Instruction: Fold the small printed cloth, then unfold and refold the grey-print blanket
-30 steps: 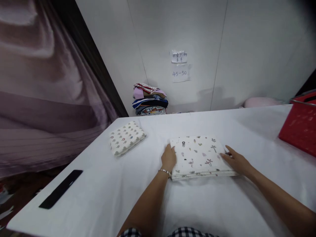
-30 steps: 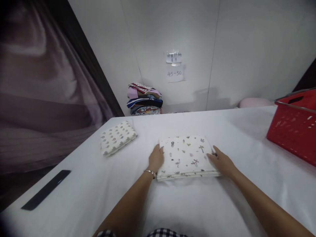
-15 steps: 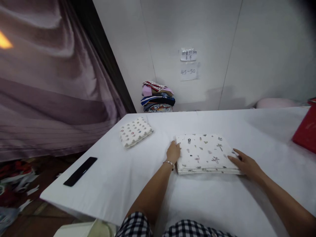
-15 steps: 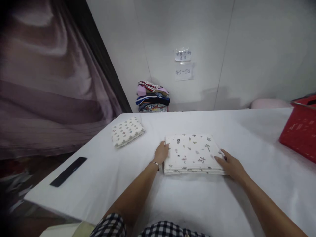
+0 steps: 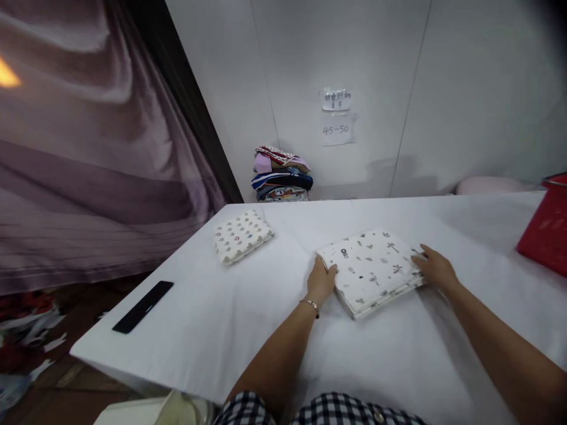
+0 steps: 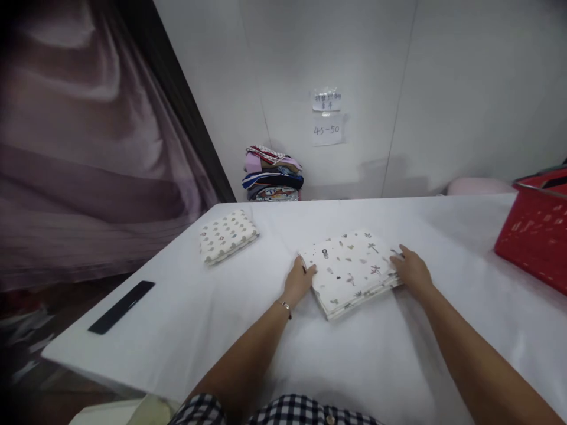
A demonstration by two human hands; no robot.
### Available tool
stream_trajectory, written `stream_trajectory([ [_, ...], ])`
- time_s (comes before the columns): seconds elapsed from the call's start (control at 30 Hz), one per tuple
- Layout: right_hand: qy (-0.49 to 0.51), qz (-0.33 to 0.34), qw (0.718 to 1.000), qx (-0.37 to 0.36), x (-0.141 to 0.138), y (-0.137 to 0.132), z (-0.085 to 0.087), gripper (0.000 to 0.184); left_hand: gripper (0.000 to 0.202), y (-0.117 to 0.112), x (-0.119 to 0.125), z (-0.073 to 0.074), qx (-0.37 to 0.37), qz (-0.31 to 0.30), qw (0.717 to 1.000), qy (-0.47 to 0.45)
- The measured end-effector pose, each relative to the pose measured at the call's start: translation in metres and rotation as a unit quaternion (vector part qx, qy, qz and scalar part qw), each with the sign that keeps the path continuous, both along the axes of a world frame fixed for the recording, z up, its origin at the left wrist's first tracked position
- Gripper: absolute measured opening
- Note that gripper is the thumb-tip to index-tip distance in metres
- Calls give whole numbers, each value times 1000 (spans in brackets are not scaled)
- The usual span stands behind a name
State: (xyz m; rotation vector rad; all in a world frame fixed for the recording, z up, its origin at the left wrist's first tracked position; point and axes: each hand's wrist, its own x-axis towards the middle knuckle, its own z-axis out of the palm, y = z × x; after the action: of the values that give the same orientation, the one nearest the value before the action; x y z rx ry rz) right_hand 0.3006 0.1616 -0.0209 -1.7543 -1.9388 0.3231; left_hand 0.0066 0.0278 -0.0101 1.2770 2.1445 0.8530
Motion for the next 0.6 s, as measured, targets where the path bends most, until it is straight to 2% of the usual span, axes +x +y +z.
stream_trajectory([
  [0.07,-36,30,998,53,-14,-11,9,50,47,-1,-8,-3,26,2,1000,-16],
  [0.17,7,162,976,144,-44,-51,21,42,41,4,-27,-4,56,28,998,12],
  [0.23,31,256,956,141,-65,-86,25,36,40,9,-39,-4,75,24,996,43],
  [0.33,-5,355,925,137,-91,-132,24,34,44,18,-50,-7,93,-19,994,57],
  [0.43,-48,373,913,157,-107,-156,16,39,45,27,-55,-12,95,-65,992,56],
  [0.6,-112,359,909,179,-115,-164,3,36,42,38,-61,-18,86,-106,987,81],
])
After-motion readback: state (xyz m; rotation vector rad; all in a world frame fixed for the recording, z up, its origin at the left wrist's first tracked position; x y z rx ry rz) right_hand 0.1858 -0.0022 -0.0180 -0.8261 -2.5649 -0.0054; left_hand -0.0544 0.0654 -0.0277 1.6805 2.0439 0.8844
